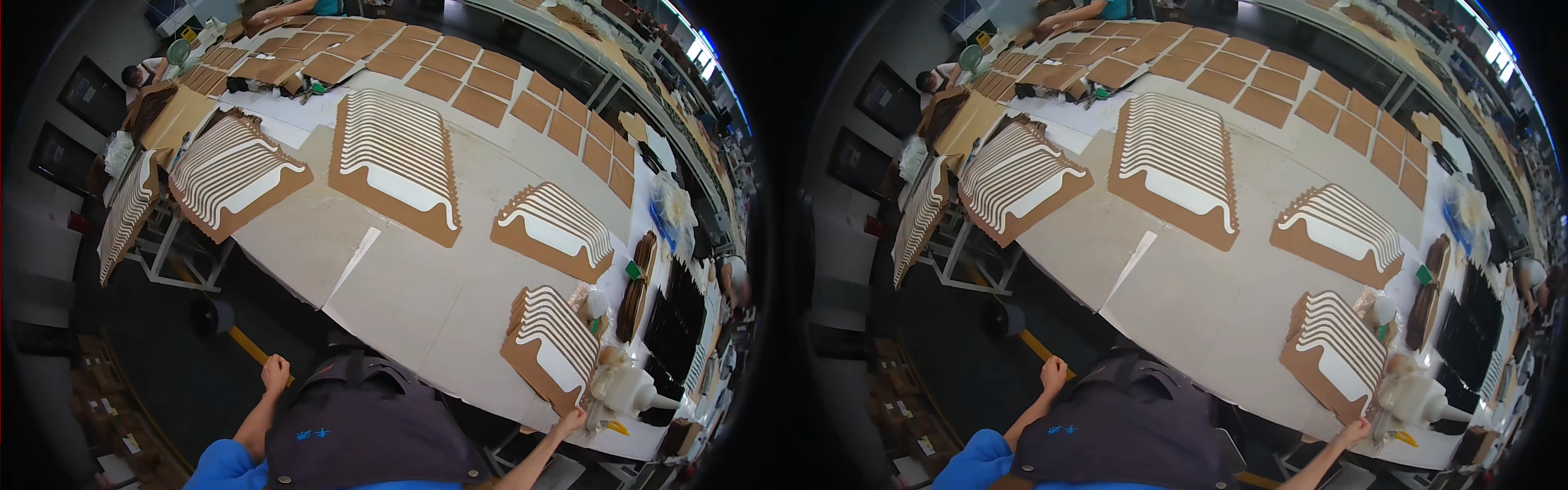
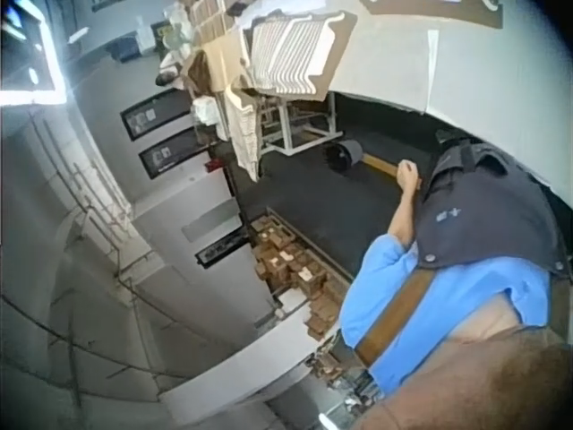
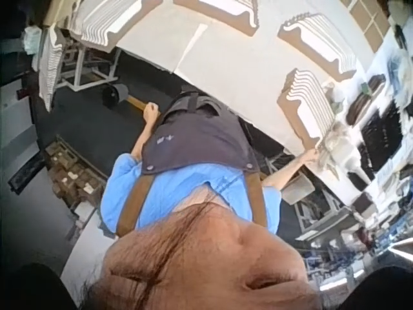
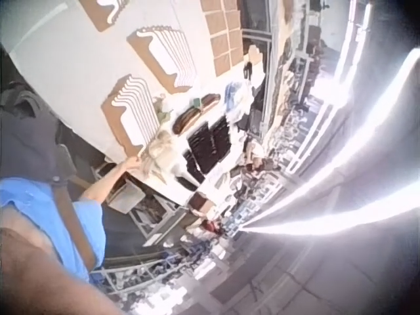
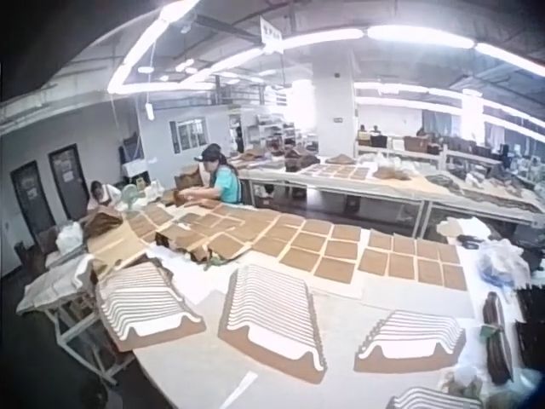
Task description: Applying glue to the edges of a stack of leather components and then peeling them apart individually.
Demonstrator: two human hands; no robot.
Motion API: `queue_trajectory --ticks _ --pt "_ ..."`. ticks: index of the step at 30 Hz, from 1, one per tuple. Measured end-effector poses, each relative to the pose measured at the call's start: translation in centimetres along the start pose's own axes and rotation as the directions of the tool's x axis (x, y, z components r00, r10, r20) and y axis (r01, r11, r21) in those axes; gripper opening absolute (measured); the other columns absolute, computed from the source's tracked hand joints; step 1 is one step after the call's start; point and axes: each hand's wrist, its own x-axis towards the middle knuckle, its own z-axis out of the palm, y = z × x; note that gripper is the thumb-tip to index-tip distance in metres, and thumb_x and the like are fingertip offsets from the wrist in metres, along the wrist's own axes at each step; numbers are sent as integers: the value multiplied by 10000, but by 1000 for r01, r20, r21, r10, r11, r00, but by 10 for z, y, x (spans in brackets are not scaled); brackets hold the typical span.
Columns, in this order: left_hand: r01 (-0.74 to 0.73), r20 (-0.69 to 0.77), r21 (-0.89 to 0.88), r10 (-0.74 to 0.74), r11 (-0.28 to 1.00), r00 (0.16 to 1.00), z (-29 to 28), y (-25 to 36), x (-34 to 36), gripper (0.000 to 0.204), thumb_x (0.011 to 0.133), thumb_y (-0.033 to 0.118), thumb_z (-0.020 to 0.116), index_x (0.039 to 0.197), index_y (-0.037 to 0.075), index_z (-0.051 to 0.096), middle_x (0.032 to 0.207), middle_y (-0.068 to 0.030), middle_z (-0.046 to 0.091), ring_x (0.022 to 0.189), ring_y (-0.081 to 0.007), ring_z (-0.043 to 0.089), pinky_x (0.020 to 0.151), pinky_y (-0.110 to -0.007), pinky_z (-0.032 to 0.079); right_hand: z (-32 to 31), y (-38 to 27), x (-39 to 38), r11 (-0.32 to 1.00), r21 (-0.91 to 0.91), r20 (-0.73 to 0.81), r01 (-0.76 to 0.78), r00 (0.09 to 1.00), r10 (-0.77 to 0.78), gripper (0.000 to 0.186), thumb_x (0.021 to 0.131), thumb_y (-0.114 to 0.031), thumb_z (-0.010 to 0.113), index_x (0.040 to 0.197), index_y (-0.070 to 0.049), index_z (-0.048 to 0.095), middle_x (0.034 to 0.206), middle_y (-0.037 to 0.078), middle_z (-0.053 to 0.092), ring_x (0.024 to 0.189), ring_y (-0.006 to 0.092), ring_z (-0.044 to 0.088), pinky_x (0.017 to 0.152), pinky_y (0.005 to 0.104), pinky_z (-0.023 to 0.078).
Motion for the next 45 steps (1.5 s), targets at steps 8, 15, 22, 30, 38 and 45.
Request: queue_trajectory --ticks 8,15,22,30,38,45 --pt "167 -163 -471 -271 866 949 -58 -112 91 360 981 255 566 725 3 545 594 -102 533 540 -165 539 552 -343 437 182 -285 -388 967 185 735 -174 678 -19 163 922 -55 491 911 -40 653 730 -12 494 668 85 435 581 270 360" --pt "124 -78 -817 -321 563 944 -104 -129 138 183 1011 177 566 938 24 637 807 -31 622 663 -75 574 604 -228 461 246 -426 -558 963 265 900 52 345 -267 189 933 -76 565 1099 -59 653 670 68 553 608 190 539 587 344 431" --pt "192 142 -721 -130 666 981 -95 -98 176 171 1011 120 541 1075 29 671 971 -39 673 821 -100 647 695 -233 503 409 -504 -557 504 346 714 791 126 -688 700 969 -374 563 1476 47 327 1566 222 301 1473 371 239 1175 508 211" --pt "-428 70 -395 490 813 869 -88 33 278 273 961 165 602 1180 6 638 1270 -164 602 1147 -328 589 955 -390 478 521 -564 -563 337 390 677 857 -19 -735 803 960 -529 501 1498 34 306 1600 180 247 1504 301 175 1213 497 149" --pt "-529 246 -182 560 829 791 -64 58 332 509 925 167 619 1402 39 498 1527 -205 372 1427 -390 326 1126 -480 311 459 -497 -484 534 28 782 845 314 -539 782 961 -448 540 1514 33 269 1612 173 222 1509 303 152 1219 500 85" --pt "-533 376 -196 565 823 734 -60 63 342 571 895 168 650 1419 23 476 1556 -209 338 1452 -389 291 1136 -482 293 520 -553 -545 821 -196 521 537 766 -377 748 949 -311 565 1479 121 262 1595 275 178 1494 415 126 1214 526 75"
